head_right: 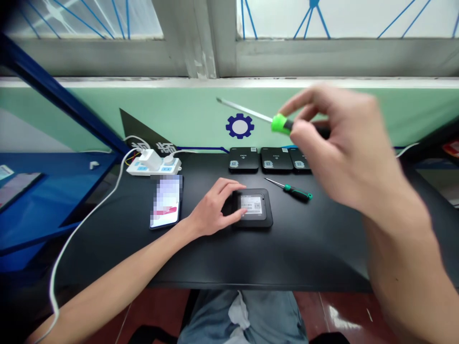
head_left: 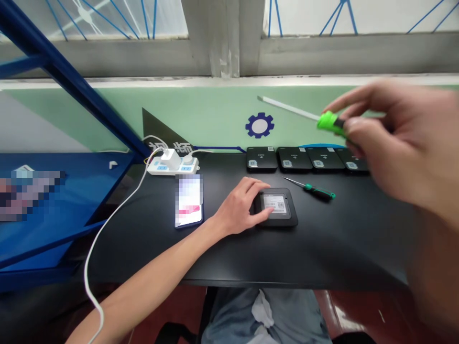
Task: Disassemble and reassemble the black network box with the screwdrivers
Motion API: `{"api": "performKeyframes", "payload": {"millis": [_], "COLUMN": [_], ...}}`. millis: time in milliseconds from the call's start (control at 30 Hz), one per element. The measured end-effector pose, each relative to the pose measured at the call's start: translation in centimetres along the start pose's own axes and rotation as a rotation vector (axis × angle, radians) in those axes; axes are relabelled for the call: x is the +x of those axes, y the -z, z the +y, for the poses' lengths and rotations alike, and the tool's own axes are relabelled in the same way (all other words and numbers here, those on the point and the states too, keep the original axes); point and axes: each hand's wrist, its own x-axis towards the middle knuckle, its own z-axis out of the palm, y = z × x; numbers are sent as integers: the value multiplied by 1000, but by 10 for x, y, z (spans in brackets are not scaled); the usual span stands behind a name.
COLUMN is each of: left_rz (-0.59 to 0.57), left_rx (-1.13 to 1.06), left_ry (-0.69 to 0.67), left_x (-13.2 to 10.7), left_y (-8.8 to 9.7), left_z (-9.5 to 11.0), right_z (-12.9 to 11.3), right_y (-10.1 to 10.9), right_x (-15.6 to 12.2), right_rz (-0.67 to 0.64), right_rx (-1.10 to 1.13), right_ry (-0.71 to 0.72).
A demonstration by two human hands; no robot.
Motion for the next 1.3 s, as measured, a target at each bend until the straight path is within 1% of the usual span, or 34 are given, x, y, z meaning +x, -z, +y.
{"api": "performKeyframes", "payload": {"millis": [33,100,167,267,300,367,467,567,700,833,1067,1300], "left_rz": [-41,-115,-178,-233,-239,-238,-248,-276,-284,-296,-276,-277], "left_rx": [-12,-22,-24,-26,-26,-23,-25,-33,-25,-31,-66,-67], "left_ry": [-5,-17,-26,-25,-20,-10,6,10,22,36,51,52], "left_x": [-1,-2,-2,-4,-4,-5,-5,-4,-3,-3,-4,-3], "left_y": [-1,-3,-4,-6,-6,-6,-6,-6,-6,-6,-6,-5], "left_z": [1,2,3,4,5,4,2,0,0,-1,-4,-2], "right_z": [9,32,57,88,95,107,117,123,128,128,127,129], "right_y": [-5,-16,-26,-40,-45,-53,-62,-70,-75,-80,-83,-86], "right_x": [-6,-24,-48,-86,-97,-115,-131,-138,-142,-145,-140,-136], "right_rz": [-32,-133,-204,-224,-181,-140,-81,-61,-79,-106,-146,-155], "right_rx": [22,126,176,168,138,40,-116,-191,-250,-311,-416,-460], "right_ry": [-14,-129,-235,-321,-311,-249,-129,-66,-20,21,76,132]}}
